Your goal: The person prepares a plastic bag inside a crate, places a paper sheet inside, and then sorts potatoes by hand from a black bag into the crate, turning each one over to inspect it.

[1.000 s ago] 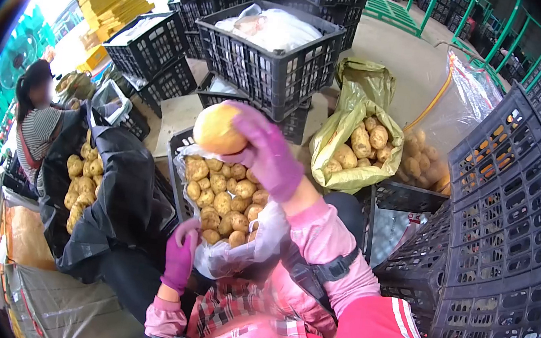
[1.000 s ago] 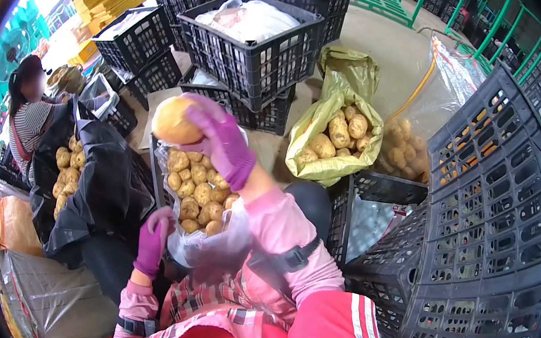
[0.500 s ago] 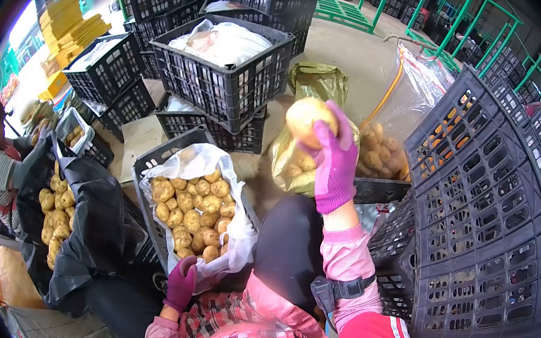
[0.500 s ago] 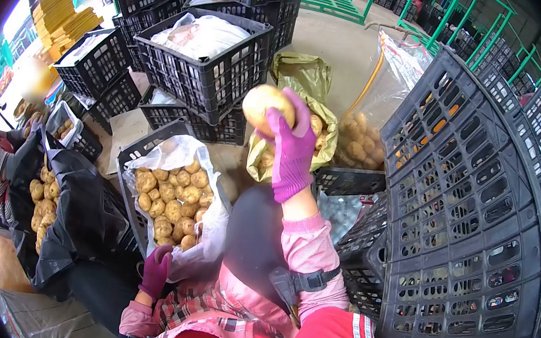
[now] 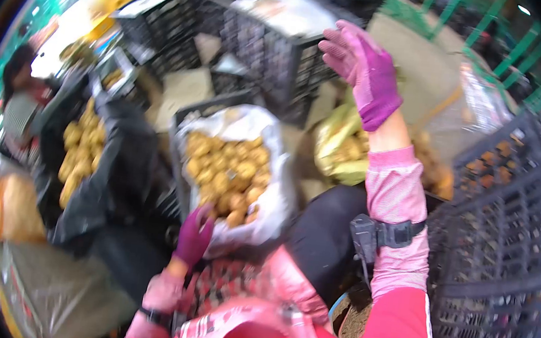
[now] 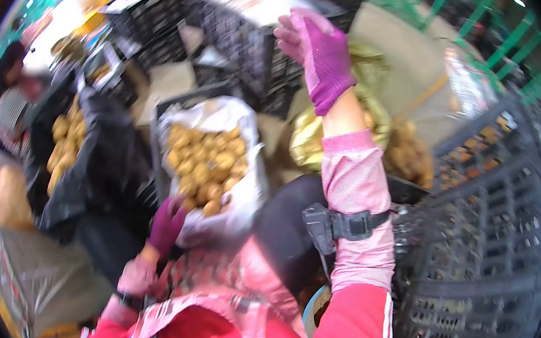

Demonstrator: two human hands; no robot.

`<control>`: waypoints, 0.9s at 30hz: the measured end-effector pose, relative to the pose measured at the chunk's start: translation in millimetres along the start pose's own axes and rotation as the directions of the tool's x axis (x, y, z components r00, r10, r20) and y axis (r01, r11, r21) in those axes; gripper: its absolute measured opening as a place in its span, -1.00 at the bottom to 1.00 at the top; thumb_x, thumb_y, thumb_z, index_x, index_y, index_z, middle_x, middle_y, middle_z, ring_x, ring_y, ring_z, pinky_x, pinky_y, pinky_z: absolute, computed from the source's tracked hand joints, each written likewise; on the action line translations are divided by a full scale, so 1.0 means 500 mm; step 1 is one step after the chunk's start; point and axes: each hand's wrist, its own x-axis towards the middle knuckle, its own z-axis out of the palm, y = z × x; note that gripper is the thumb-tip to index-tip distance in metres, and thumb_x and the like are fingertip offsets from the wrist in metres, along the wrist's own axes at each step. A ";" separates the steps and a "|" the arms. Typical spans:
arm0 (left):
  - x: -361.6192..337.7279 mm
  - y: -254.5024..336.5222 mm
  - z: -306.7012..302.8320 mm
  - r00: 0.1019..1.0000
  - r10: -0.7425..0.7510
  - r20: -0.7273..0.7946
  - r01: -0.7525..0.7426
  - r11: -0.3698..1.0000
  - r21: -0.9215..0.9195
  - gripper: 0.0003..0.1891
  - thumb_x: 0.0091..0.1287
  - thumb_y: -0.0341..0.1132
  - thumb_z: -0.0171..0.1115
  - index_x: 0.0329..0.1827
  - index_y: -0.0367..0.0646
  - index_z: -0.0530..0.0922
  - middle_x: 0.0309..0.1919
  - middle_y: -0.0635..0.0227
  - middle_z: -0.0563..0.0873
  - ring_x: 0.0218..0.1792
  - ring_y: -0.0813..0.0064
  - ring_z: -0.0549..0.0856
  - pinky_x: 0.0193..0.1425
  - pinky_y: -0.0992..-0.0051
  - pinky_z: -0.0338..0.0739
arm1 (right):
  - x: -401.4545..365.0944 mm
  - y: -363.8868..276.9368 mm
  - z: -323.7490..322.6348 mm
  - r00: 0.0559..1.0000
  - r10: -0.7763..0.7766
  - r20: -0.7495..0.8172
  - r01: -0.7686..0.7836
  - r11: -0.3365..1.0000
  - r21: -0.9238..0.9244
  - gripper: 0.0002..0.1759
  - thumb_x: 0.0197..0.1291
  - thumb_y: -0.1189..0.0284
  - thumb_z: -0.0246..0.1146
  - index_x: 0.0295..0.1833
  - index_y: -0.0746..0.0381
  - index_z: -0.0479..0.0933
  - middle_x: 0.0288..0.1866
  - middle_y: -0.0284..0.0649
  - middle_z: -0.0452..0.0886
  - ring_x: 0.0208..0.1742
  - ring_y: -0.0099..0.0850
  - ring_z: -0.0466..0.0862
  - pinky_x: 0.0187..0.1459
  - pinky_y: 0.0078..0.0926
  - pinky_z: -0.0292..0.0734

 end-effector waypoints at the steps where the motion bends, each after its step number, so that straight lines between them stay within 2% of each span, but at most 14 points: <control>1: 0.010 0.014 -0.019 1.000 -0.022 -0.012 0.022 0.999 -0.036 -0.65 0.42 -0.38 0.19 0.24 -0.27 0.53 0.07 0.01 0.68 0.11 0.04 0.66 0.23 0.28 0.54 | -0.024 0.046 0.062 0.997 -0.014 0.078 0.018 0.998 -0.055 -0.65 0.41 0.32 0.28 0.18 0.29 0.57 0.03 -0.11 0.73 -0.06 -0.37 0.77 -0.02 -0.47 0.72; 3: 0.008 -0.007 -0.048 0.994 -0.105 0.005 0.105 0.991 0.080 -0.67 0.42 -0.37 0.20 0.20 -0.25 0.55 0.07 0.03 0.68 0.10 0.08 0.67 0.19 0.32 0.56 | -0.062 0.099 0.166 0.976 -0.025 0.215 0.059 0.987 -0.152 -0.62 0.46 0.30 0.21 0.23 0.30 0.55 0.08 -0.10 0.71 0.01 -0.39 0.75 0.06 -0.50 0.67; 5: -0.007 -0.019 -0.065 0.990 -0.138 -0.011 0.139 0.979 0.147 -0.69 0.41 -0.38 0.20 0.18 -0.23 0.56 0.06 0.05 0.68 0.09 0.13 0.69 0.17 0.36 0.56 | -0.070 0.138 0.197 0.944 -0.077 0.320 0.149 0.967 -0.208 -0.58 0.50 0.27 0.15 0.29 0.32 0.52 0.14 -0.10 0.69 0.07 -0.40 0.73 0.14 -0.51 0.63; 7: -0.010 -0.030 -0.082 0.992 -0.122 -0.037 0.126 0.978 0.165 -0.68 0.40 -0.37 0.20 0.19 -0.22 0.57 0.07 0.03 0.69 0.12 0.12 0.69 0.18 0.34 0.56 | -0.078 0.182 0.203 0.957 0.014 0.289 0.028 0.990 -0.141 -0.63 0.42 0.33 0.24 0.21 0.31 0.59 0.03 -0.14 0.74 -0.02 -0.48 0.75 0.08 -0.58 0.66; 10: 0.010 -0.065 -0.049 0.957 -0.290 -0.001 0.286 0.942 0.173 -0.67 0.39 -0.34 0.21 0.19 -0.22 0.57 0.07 0.03 0.69 0.12 0.08 0.68 0.20 0.32 0.56 | -0.081 0.228 0.183 0.952 0.157 0.262 -0.094 0.966 -0.239 -0.61 0.40 0.32 0.26 0.19 0.34 0.59 -0.02 -0.15 0.74 -0.07 -0.49 0.75 0.01 -0.58 0.64; 12: 0.058 -0.105 -0.004 0.971 -0.221 0.088 0.192 0.947 0.257 -0.62 0.36 -0.30 0.21 0.22 -0.19 0.55 0.05 0.02 0.69 0.09 0.03 0.68 0.19 0.22 0.57 | -0.077 0.240 0.192 0.944 0.195 0.265 -0.109 0.946 -0.306 -0.61 0.39 0.30 0.27 0.18 0.35 0.60 -0.05 -0.16 0.75 -0.09 -0.49 0.75 -0.04 -0.58 0.63; 13: 0.095 -0.115 0.015 0.968 -0.200 0.154 0.140 0.934 0.329 -0.62 0.35 -0.30 0.21 0.21 -0.19 0.55 0.04 0.02 0.70 0.09 0.03 0.68 0.18 0.19 0.57 | -0.082 0.244 0.204 0.947 0.162 0.276 -0.094 0.966 -0.243 -0.61 0.38 0.31 0.28 0.18 0.34 0.60 -0.08 -0.16 0.74 -0.10 -0.52 0.74 -0.09 -0.58 0.60; 14: 0.125 -0.124 0.036 0.958 -0.180 0.222 0.078 0.912 0.402 -0.62 0.34 -0.30 0.21 0.21 -0.18 0.54 0.03 0.02 0.70 0.08 0.02 0.68 0.17 0.16 0.57 | -0.084 0.241 0.208 0.933 0.150 0.327 -0.039 0.946 -0.321 -0.64 0.37 0.34 0.29 0.16 0.34 0.61 -0.09 -0.16 0.74 -0.10 -0.54 0.72 -0.04 -0.58 0.59; 16: 0.169 -0.209 0.105 0.879 -0.424 0.216 0.288 0.836 0.468 -0.66 0.33 -0.26 0.19 0.14 -0.15 0.56 0.00 0.02 0.69 0.08 0.01 0.68 0.14 0.10 0.58 | -0.095 0.260 0.222 0.893 0.022 0.449 0.080 0.975 -0.207 -0.65 0.36 0.38 0.30 0.16 0.35 0.60 -0.07 -0.16 0.74 -0.06 -0.54 0.72 -0.01 -0.58 0.59; 18: 0.190 -0.214 0.144 0.841 -0.535 0.074 0.347 0.641 0.685 -0.79 0.34 -0.32 0.17 -0.02 -0.10 0.63 -0.03 0.11 0.73 -0.09 0.01 0.76 -0.02 0.12 0.66 | -0.113 0.257 0.236 0.871 0.144 0.469 -0.098 0.988 -0.122 -0.65 0.35 0.41 0.31 0.17 0.36 0.58 -0.03 -0.16 0.73 0.00 -0.50 0.72 0.03 -0.56 0.59; 20: 0.199 -0.257 0.186 0.830 -0.558 0.010 0.317 0.486 0.814 -0.72 0.34 -0.22 0.22 0.05 -0.08 0.63 -0.02 0.14 0.74 -0.05 0.07 0.77 0.00 0.15 0.67 | -0.121 0.257 0.243 0.872 0.164 0.462 -0.100 0.982 -0.160 -0.62 0.33 0.43 0.31 0.21 0.36 0.56 0.02 -0.13 0.73 0.06 -0.42 0.74 0.10 -0.52 0.60; 22: 0.228 -0.266 0.184 0.745 -0.665 0.044 0.369 0.466 0.804 -0.62 0.30 -0.09 0.28 0.08 -0.09 0.62 0.04 0.14 0.73 0.04 0.10 0.75 0.06 0.17 0.65 | -0.122 0.266 0.235 0.854 0.228 0.468 -0.138 0.966 -0.219 -0.60 0.33 0.42 0.32 0.22 0.36 0.56 0.03 -0.12 0.73 0.07 -0.42 0.73 0.11 -0.51 0.60; 23: 0.236 -0.261 0.186 0.692 -0.719 0.069 0.397 0.458 0.795 -0.57 0.28 -0.02 0.32 0.10 -0.09 0.62 0.06 0.13 0.72 0.08 0.12 0.73 0.09 0.19 0.64 | -0.115 0.270 0.230 0.850 0.226 0.475 -0.092 0.953 -0.288 -0.59 0.34 0.41 0.32 0.22 0.37 0.55 0.03 -0.10 0.72 0.06 -0.42 0.73 0.12 -0.50 0.60; 27: 0.263 -0.197 0.096 0.751 -0.636 0.176 0.451 0.689 0.568 -0.33 0.14 0.25 0.40 0.09 -0.15 0.64 0.00 0.02 0.74 0.08 0.10 0.72 0.18 0.22 0.59 | -0.096 0.277 0.220 0.870 0.227 0.438 -0.072 0.936 -0.343 -0.57 0.35 0.42 0.30 0.26 0.37 0.53 0.05 -0.09 0.71 0.07 -0.43 0.71 0.13 -0.51 0.58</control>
